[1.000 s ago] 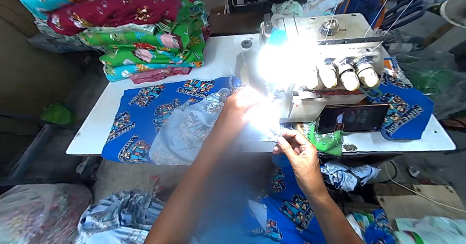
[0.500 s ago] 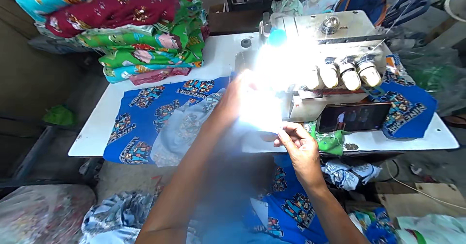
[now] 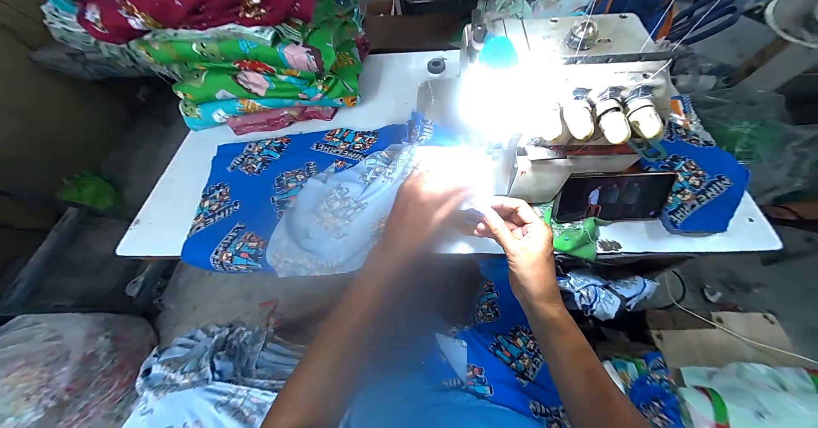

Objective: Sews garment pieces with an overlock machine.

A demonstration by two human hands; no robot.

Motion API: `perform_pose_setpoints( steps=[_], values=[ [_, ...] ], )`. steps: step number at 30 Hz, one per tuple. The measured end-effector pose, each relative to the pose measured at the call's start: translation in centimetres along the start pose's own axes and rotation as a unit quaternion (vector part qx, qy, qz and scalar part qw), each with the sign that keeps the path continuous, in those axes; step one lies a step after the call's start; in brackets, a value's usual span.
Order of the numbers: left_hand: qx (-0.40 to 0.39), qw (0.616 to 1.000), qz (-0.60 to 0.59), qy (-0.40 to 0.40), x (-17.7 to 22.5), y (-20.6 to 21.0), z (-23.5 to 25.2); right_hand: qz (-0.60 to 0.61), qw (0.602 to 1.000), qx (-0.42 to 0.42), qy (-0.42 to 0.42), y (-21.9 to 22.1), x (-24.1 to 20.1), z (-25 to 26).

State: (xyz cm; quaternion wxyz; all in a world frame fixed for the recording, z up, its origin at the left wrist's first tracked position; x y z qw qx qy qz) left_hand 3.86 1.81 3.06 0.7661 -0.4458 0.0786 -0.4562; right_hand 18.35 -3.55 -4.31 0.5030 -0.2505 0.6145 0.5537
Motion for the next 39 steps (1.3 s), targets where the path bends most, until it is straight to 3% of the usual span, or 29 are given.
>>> perform_pose_setpoints(
  steps=[8,16,20,25,30,39],
  values=[
    [-0.009,1.0,0.016,-0.008,0.7,-1.2,0.7,0.035,0.999,0.028,0.008,-0.1,0.0,0.0],
    [-0.018,1.0,-0.01,-0.002,0.1,-0.5,0.1,0.024,1.0,0.003,-0.016,-0.2,-0.4,-0.5],
    [-0.037,0.999,-0.015,0.009,-1.3,-0.1,1.2,-0.128,0.986,-0.025,-0.101,0.3,-1.5,-0.4],
    [-0.073,0.997,-0.023,0.03,-4.0,0.8,4.7,-0.44,0.868,-0.029,-0.23,2.6,-4.0,0.3],
    [-0.06,0.998,-0.012,-0.033,-6.4,1.1,6.4,-0.521,0.819,-0.033,-0.236,2.9,-3.7,0.0],
    [-0.007,0.972,0.007,-0.236,-8.3,-0.2,4.1,-0.435,0.874,-0.114,-0.184,2.1,-1.1,-1.6]
  ],
)
Point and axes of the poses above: each hand's wrist, its own z-axis towards the middle knuckle, its own y-axis out of the palm, x = y × z, the point moved 8 cm from there along z, towards the middle knuckle, and after that the axes turned 12 degrees about z, right-handed, at the moved point
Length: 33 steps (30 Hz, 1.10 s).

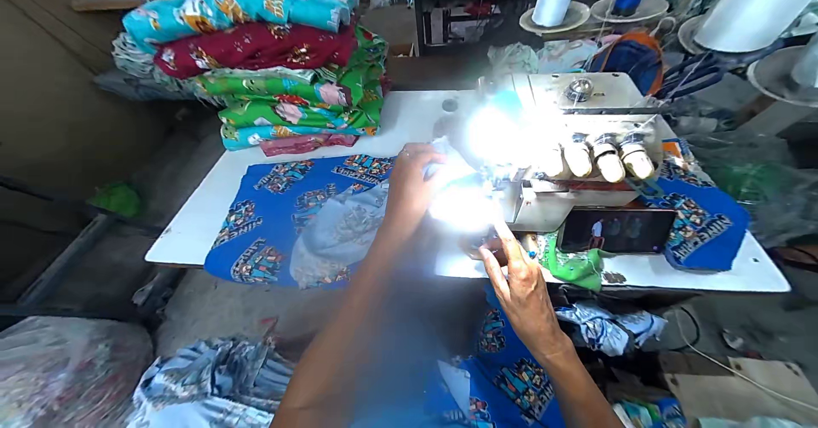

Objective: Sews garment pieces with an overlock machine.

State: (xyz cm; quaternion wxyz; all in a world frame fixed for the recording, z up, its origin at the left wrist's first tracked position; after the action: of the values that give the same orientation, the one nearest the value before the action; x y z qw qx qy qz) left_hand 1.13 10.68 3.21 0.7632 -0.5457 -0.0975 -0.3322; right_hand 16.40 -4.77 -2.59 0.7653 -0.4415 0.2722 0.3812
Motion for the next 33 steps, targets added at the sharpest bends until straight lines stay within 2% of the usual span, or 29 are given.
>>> perform_pose_setpoints(
  steps=[5,7,9,11,13,15,17,19,22,28,33],
  values=[
    [0.023,0.999,-0.015,-0.033,0.5,-2.1,-6.0,0.126,0.991,-0.054,-0.001,1.5,-0.5,-0.2],
    [0.036,0.996,-0.046,-0.062,0.2,-2.1,-8.1,0.212,0.975,-0.071,-0.001,2.2,-0.8,0.0],
    [0.017,0.992,-0.098,-0.08,0.3,-1.0,-10.4,0.31,0.946,-0.091,0.016,2.7,-0.9,0.1],
    [-0.031,0.99,-0.133,-0.035,1.5,0.8,-12.8,0.398,0.915,-0.054,0.048,2.1,-0.4,0.4],
    [-0.08,0.988,-0.129,0.039,3.2,2.0,-14.6,0.455,0.883,0.063,0.098,0.7,1.9,0.8],
    [-0.07,0.99,-0.095,0.081,4.1,1.9,-15.4,0.446,0.865,0.177,0.144,-1.2,4.7,1.1],
    [-0.037,0.992,-0.093,0.073,4.1,1.1,-15.4,0.422,0.869,0.207,0.152,-2.4,6.3,1.0],
    [-0.006,0.993,-0.114,0.039,4.0,0.1,-14.8,0.422,0.878,0.181,0.136,-3.0,5.8,1.0],
    [0.0,0.987,-0.159,-0.002,4.3,-0.2,-14.0,0.449,0.875,0.144,0.115,-3.2,3.5,0.0],
    [-0.049,0.981,-0.187,0.013,5.0,1.2,-12.7,0.479,0.868,0.11,0.071,-3.6,0.4,-1.1],
    [-0.084,0.959,-0.265,-0.052,4.2,0.7,-13.3,0.413,0.899,0.094,0.115,-3.9,1.5,-1.3]
  ],
)
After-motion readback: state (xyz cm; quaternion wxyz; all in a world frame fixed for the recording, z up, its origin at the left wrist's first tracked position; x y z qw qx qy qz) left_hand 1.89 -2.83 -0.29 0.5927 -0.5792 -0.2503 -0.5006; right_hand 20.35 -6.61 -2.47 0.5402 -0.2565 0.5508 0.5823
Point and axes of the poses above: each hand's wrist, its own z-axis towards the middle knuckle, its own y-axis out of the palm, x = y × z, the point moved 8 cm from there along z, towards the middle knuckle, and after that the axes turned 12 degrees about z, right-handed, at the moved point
